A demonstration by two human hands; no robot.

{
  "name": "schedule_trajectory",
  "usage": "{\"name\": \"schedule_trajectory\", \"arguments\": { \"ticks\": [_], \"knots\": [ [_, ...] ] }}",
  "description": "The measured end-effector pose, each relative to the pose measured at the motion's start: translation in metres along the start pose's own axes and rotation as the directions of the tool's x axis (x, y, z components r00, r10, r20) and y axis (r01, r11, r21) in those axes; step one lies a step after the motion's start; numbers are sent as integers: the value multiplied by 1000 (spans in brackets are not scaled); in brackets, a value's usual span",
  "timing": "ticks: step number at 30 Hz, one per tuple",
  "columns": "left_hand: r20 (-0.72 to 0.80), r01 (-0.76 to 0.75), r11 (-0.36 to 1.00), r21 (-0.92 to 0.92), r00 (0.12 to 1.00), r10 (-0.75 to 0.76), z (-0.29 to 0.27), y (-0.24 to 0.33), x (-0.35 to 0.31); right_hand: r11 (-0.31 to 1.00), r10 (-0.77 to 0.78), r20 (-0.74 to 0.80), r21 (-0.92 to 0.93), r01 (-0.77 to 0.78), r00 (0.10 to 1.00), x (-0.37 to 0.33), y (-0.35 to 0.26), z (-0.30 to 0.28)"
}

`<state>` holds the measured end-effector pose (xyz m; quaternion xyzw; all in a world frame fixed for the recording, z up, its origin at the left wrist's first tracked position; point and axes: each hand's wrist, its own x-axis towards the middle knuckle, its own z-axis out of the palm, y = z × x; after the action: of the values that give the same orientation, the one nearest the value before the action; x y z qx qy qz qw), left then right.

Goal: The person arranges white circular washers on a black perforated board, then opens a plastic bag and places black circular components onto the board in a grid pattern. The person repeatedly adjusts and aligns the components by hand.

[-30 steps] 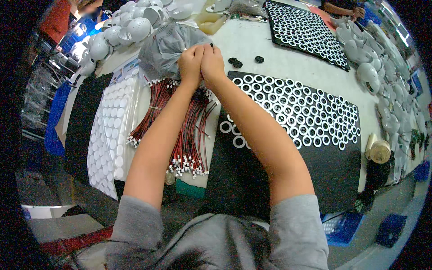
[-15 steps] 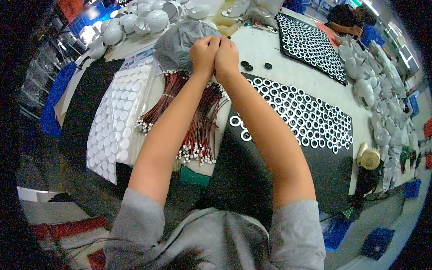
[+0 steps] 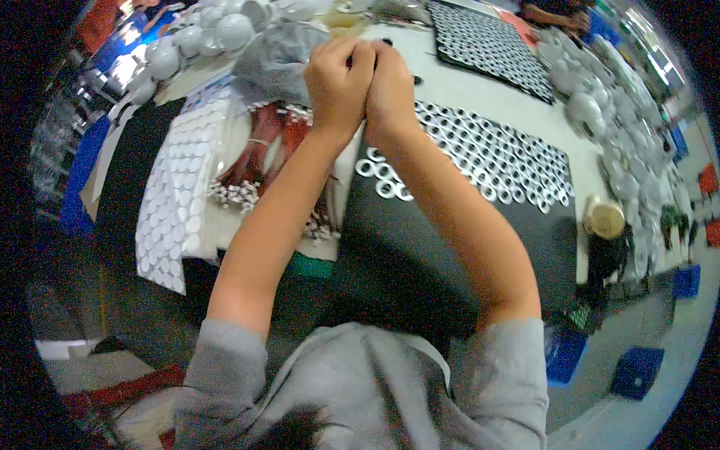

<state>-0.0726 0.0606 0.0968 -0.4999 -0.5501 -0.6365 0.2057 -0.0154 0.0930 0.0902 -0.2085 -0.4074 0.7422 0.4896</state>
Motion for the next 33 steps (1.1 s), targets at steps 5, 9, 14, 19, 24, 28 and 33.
{"name": "schedule_trajectory", "arguments": {
  "ticks": [5,9,14,19,24,28,33],
  "knots": [
    [209,138,990,-15,969,-131,-9,75,-78,998,35,-124,64,-27,992,-92,-4,-63],
    [282,228,966,-118,941,-188,4,101,-139,996,75,-264,74,-57,962,-143,-5,-109],
    [290,223,967,-120,940,-181,20,109,-176,952,-198,-309,-288,107,930,-152,7,-153],
    [358,229,964,-133,918,-169,23,112,-187,750,-335,-266,-656,85,904,-162,-11,-160],
    [479,145,989,38,865,-145,30,110,-199,381,-572,-39,-897,223,819,-166,-14,-187],
    [607,115,980,161,772,-191,28,121,-196,88,-528,59,-988,123,847,-174,-25,-198],
    [627,136,987,87,762,-161,15,124,-191,159,-479,79,-972,175,874,-185,-40,-214]
  ]
}}
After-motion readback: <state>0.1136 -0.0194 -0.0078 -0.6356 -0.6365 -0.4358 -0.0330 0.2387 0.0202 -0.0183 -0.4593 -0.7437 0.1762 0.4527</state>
